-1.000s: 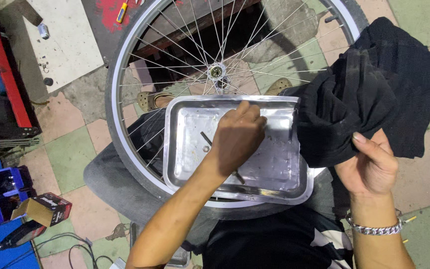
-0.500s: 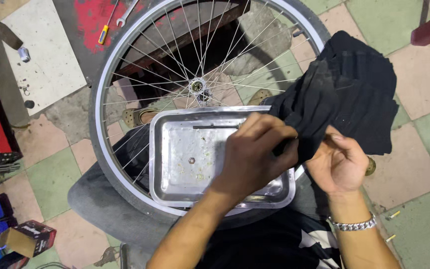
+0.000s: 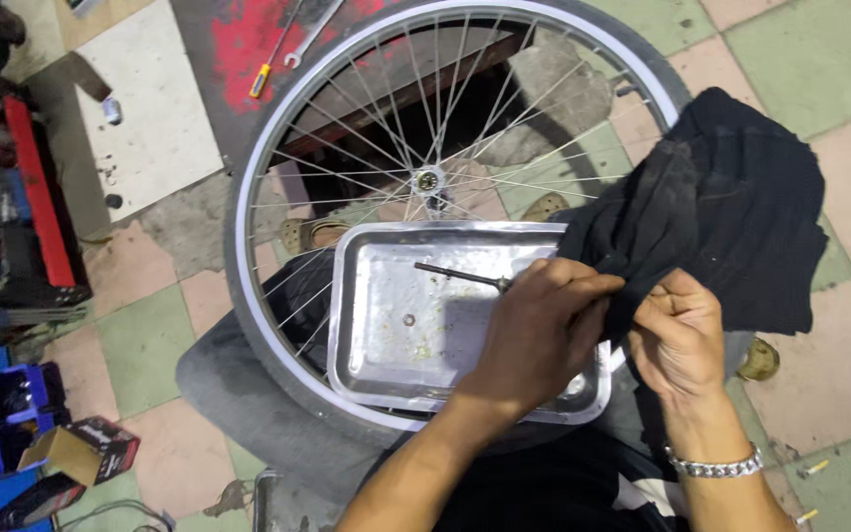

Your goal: The person cleans the bicycle wheel hub and axle with a black cloth. They then insert the axle into the hub and tighten it using a wrench. The person continues to adjust the axle and hub components with their hands.

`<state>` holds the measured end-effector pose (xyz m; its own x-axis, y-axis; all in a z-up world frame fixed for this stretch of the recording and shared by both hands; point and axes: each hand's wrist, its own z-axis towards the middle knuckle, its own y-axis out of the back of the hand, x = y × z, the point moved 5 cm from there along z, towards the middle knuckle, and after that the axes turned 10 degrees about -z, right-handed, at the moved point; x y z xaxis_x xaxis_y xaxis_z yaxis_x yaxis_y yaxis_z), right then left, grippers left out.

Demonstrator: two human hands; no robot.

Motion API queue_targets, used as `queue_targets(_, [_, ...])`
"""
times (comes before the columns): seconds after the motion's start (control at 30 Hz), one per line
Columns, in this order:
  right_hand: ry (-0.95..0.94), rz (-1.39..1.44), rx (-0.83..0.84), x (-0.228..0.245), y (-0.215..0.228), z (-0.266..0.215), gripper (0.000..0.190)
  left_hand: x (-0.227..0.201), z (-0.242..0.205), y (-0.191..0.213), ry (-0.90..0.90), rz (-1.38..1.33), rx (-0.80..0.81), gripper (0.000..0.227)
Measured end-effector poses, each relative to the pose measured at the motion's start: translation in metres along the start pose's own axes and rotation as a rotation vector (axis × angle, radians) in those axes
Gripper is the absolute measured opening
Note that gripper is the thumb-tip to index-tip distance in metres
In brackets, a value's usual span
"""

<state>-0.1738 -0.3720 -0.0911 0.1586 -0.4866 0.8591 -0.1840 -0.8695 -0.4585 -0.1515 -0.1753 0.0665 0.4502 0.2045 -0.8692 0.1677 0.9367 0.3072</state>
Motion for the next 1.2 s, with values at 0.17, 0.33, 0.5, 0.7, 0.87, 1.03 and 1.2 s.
queue_targets(0.17, [0.021, 0.192, 0.202, 0.002, 0.003, 0.005, 0.023, 0.011, -0.001, 0.0, 0.132, -0.124, 0.035, 0.02])
queue_targets(0.33, [-0.036, 0.085, 0.203, 0.002, 0.007, 0.012, 0.021, 0.018, -0.005, -0.002, 0.207, -0.221, 0.04, 0.022])
queue_targets(0.5, [0.019, 0.068, 0.203, 0.013, -0.011, 0.008, 0.016, 0.018, -0.007, -0.002, 0.134, -0.101, -0.008, 0.022])
queue_targets(0.7, [0.179, -0.006, 0.034, 0.02, -0.034, 0.001, 0.027, 0.013, -0.014, -0.009, 0.036, 0.065, 0.014, 0.025])
queue_targets(0.87, [0.284, -0.246, -0.038, 0.021, -0.041, -0.006, 0.029, 0.023, -0.015, -0.016, 0.047, 0.124, 0.006, 0.018])
queue_targets(1.03, [0.396, -0.541, -0.065, 0.021, -0.053, -0.019, 0.03, 0.044, -0.012, -0.003, 0.199, -0.103, -0.065, 0.012])
queue_targets(1.2, [0.395, -0.662, -0.076, 0.015, -0.05, -0.022, 0.029, 0.071, -0.007, -0.009, 0.544, -0.452, -0.013, 0.019])
